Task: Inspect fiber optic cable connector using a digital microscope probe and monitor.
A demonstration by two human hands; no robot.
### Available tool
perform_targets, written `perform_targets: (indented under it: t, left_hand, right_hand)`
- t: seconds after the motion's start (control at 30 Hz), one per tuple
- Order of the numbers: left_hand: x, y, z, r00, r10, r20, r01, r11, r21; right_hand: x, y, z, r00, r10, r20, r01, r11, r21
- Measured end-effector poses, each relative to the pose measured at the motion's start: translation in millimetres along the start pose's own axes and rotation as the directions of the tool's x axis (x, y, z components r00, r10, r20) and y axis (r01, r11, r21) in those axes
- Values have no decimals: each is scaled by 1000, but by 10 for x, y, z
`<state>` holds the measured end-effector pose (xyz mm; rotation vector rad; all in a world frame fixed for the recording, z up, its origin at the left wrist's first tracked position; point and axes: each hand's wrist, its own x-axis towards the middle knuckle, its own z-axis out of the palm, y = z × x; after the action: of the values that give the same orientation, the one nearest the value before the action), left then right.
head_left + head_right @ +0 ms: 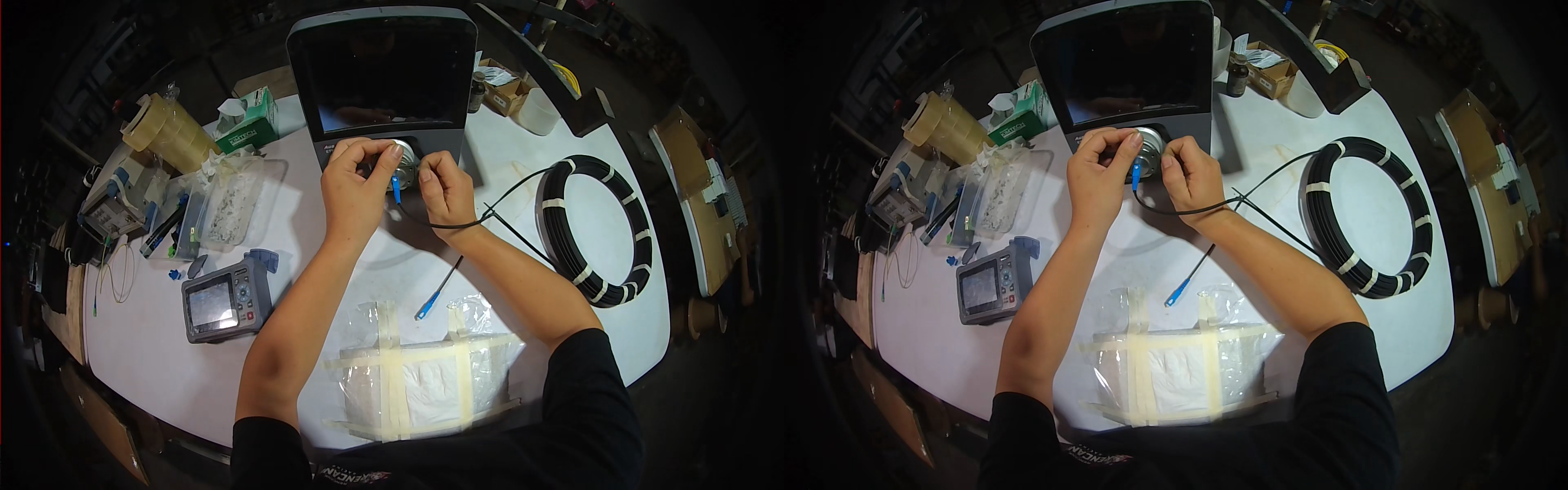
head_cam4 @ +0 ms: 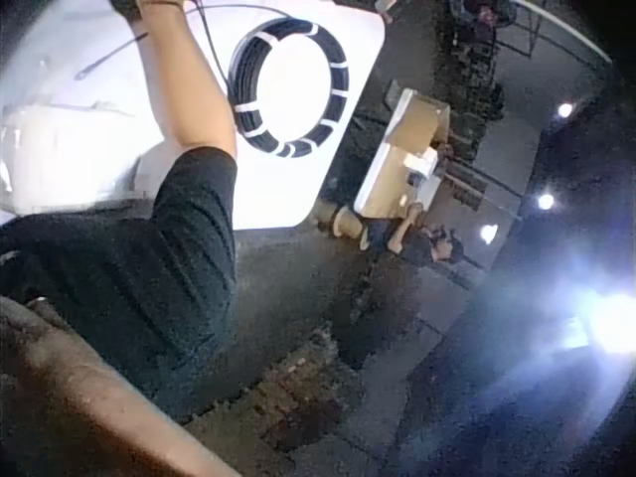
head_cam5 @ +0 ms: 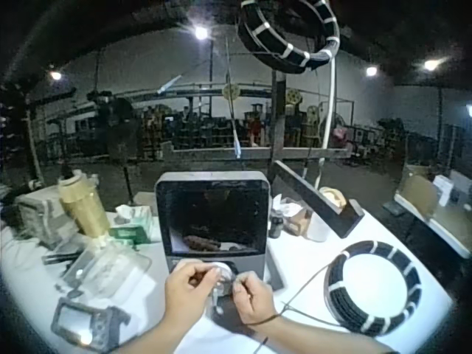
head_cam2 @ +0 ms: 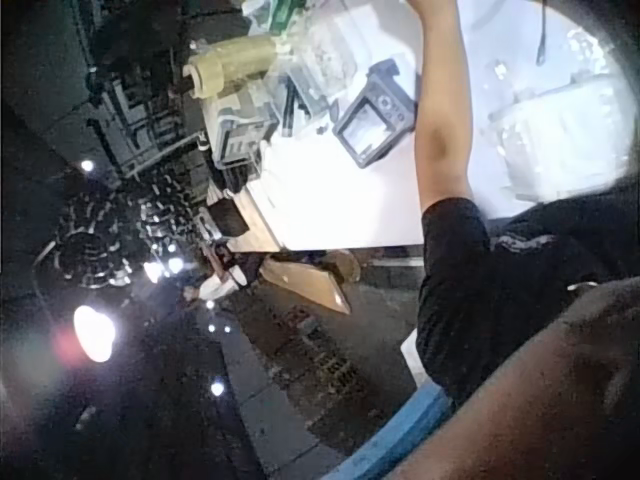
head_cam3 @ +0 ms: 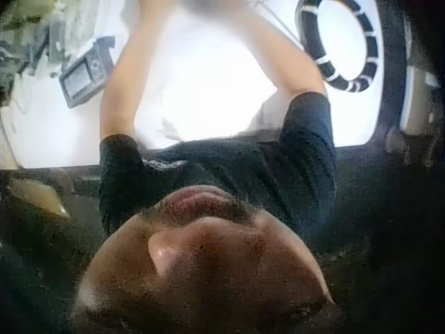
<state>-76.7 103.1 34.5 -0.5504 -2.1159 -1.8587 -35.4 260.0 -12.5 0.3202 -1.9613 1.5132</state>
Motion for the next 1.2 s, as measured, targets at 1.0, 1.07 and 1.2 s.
perform_targets:
  t: [1.0,1.07,1.2]
  left_hand:
    - [-16,-24,32,999,33,-28,-35,998,-57]
    - [-12,-32,19,997,75,-23,-76,995,-67]
    - [5,-5,-25,999,49,11,-49,998,-27]
  right_hand:
    - [-7,30,-3,1000,14,16,-14,1000,15]
    - [-6,16,-2,1000,14,14,-14,1000,7]
    - [2,-7,6,1000,16,16,-16,1000,0]
